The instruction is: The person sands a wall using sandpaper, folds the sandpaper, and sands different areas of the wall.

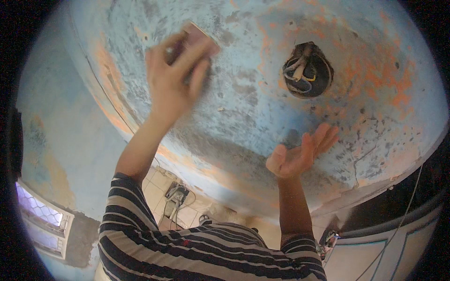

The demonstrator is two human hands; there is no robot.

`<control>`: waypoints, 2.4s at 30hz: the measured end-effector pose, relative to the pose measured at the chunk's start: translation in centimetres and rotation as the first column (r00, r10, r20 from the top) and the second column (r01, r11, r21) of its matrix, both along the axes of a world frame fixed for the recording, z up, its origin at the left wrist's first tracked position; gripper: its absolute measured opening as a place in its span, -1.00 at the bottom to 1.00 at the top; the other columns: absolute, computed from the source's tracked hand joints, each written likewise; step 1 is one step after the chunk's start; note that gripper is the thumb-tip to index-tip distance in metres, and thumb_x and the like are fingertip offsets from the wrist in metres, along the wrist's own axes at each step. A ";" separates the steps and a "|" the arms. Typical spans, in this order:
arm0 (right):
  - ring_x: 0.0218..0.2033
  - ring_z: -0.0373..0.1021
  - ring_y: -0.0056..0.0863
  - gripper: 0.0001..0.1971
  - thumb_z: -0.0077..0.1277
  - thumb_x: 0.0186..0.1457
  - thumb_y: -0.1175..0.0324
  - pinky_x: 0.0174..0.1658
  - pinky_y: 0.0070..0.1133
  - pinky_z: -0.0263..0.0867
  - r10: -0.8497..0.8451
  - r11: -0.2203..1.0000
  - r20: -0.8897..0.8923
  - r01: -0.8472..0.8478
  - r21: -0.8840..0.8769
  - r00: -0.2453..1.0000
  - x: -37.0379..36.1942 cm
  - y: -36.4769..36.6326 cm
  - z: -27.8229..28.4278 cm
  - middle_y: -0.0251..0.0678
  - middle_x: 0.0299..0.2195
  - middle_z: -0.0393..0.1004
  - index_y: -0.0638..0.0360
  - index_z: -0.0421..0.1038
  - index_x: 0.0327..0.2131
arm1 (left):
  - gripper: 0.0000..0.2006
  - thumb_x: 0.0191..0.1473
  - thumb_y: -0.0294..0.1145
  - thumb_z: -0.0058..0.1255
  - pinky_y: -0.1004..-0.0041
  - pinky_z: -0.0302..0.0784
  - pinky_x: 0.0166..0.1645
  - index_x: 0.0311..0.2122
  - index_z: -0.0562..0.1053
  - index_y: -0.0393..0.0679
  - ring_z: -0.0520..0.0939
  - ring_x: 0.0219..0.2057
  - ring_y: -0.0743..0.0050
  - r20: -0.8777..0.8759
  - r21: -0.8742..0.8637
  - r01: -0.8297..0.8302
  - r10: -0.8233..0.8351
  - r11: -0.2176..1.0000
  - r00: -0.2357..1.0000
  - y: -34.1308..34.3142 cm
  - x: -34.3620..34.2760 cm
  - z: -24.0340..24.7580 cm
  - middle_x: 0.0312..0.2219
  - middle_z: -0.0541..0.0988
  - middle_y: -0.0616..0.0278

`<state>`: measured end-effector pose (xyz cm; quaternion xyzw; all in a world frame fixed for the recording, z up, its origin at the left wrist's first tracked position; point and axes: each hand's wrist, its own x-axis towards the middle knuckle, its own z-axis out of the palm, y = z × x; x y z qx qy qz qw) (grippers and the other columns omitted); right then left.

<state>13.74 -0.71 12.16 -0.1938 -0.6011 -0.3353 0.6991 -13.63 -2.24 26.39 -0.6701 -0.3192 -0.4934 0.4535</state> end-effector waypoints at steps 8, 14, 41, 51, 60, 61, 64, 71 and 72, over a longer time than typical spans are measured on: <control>0.43 -0.16 0.25 -0.49 -0.16 0.34 0.07 0.39 0.11 -0.58 -0.035 0.997 -0.019 0.034 -0.067 0.999 -0.3 -0.6 0.2 0.21 0.35 0.08 0.24 0.24 0.19 | -0.62 0.01 -0.26 0.27 0.21 0.36 -0.02 0.00 0.61 0.31 0.46 -0.13 0.09 -0.026 0.069 0.032 -0.030 0.997 0.999 0.8 -0.1 0.4 0.03 0.50 0.16; 0.41 -0.08 0.27 -0.50 -0.17 0.35 0.07 0.38 0.13 -0.58 -0.088 0.993 0.017 0.089 -0.083 0.996 -0.1 -0.6 0.5 0.20 0.35 0.10 0.24 0.25 0.18 | -0.65 0.03 -0.32 0.26 0.23 0.37 0.01 -0.02 0.64 0.24 0.44 -0.07 0.10 -0.073 0.022 0.033 -0.031 0.999 0.997 -0.4 1.0 -0.7 0.00 0.50 0.13; 0.37 0.01 0.30 -0.55 -0.16 0.35 0.11 0.37 0.17 -0.50 -0.061 0.997 -0.021 0.060 -0.055 0.998 -0.3 -0.7 0.3 0.24 0.28 0.21 0.27 0.29 0.12 | -0.63 0.02 -0.32 0.27 0.22 0.40 0.01 -0.01 0.63 0.23 0.46 -0.08 0.08 0.031 0.069 -0.004 0.002 0.998 1.000 0.1 0.4 0.3 0.00 0.51 0.09; 0.37 0.05 0.20 -0.58 -0.20 0.37 0.20 0.42 0.06 -0.41 -0.104 0.994 0.019 0.104 -0.034 0.994 -0.6 -1.0 1.0 0.22 0.28 0.21 0.35 0.28 0.11 | -0.62 -0.03 -0.33 0.27 0.19 0.34 -0.04 -0.04 0.62 0.28 0.49 -0.13 0.21 0.064 0.075 0.026 -0.031 0.997 0.998 0.5 0.1 0.0 0.06 0.50 0.20; 0.37 0.08 0.18 -0.59 -0.19 0.37 0.21 0.43 0.05 -0.41 -0.104 0.994 0.004 0.104 -0.037 0.995 -0.5 -1.1 0.8 0.22 0.27 0.22 0.34 0.28 0.11 | -0.61 -0.01 -0.28 0.28 0.18 0.33 0.01 -0.01 0.62 0.28 0.44 -0.08 0.07 0.121 0.095 0.048 -0.059 0.994 0.991 1.0 0.6 -0.4 0.01 0.49 0.14; 0.37 0.08 0.18 -0.59 -0.19 0.37 0.21 0.43 0.05 -0.41 -0.105 0.994 0.004 0.105 -0.039 0.994 -0.6 -1.2 0.9 0.22 0.27 0.22 0.34 0.28 0.11 | -0.61 -0.01 -0.28 0.28 0.17 0.33 0.02 0.00 0.62 0.27 0.44 -0.07 0.07 0.131 0.060 0.065 -0.073 0.996 0.989 0.9 1.1 -1.0 0.02 0.49 0.14; 0.36 0.09 0.16 -0.58 -0.18 0.37 0.21 0.43 0.04 -0.40 -0.108 0.993 0.008 0.109 -0.043 0.994 -0.7 -1.0 1.0 0.22 0.27 0.23 0.34 0.28 0.12 | -0.64 0.03 -0.29 0.28 0.19 0.35 0.06 0.00 0.64 0.20 0.43 -0.06 0.06 0.052 0.029 0.069 -0.071 0.997 0.996 -0.2 1.9 -2.3 0.01 0.47 0.08; 0.36 0.09 0.19 -0.57 -0.19 0.36 0.17 0.41 0.08 -0.43 -0.077 0.996 -0.030 0.075 -0.056 0.997 -0.5 -0.8 0.5 0.21 0.26 0.26 0.31 0.30 0.12 | -0.66 0.04 -0.30 0.27 0.20 0.25 0.10 -0.01 0.64 0.19 0.44 -0.03 0.10 0.259 -0.009 0.009 -0.006 1.000 0.966 0.3 -0.8 -5.1 0.03 0.48 0.08; 0.36 0.07 0.23 -0.56 -0.17 0.33 0.13 0.38 0.13 -0.48 -0.073 0.995 -0.052 0.069 -0.077 0.996 -0.6 -0.6 0.3 0.21 0.25 0.27 0.27 0.30 0.11 | -0.66 0.04 -0.30 0.27 0.20 0.25 0.10 -0.01 0.64 0.19 0.44 -0.03 0.10 0.259 -0.008 0.006 -0.004 1.000 0.966 0.0 -0.9 -6.7 0.03 0.48 0.08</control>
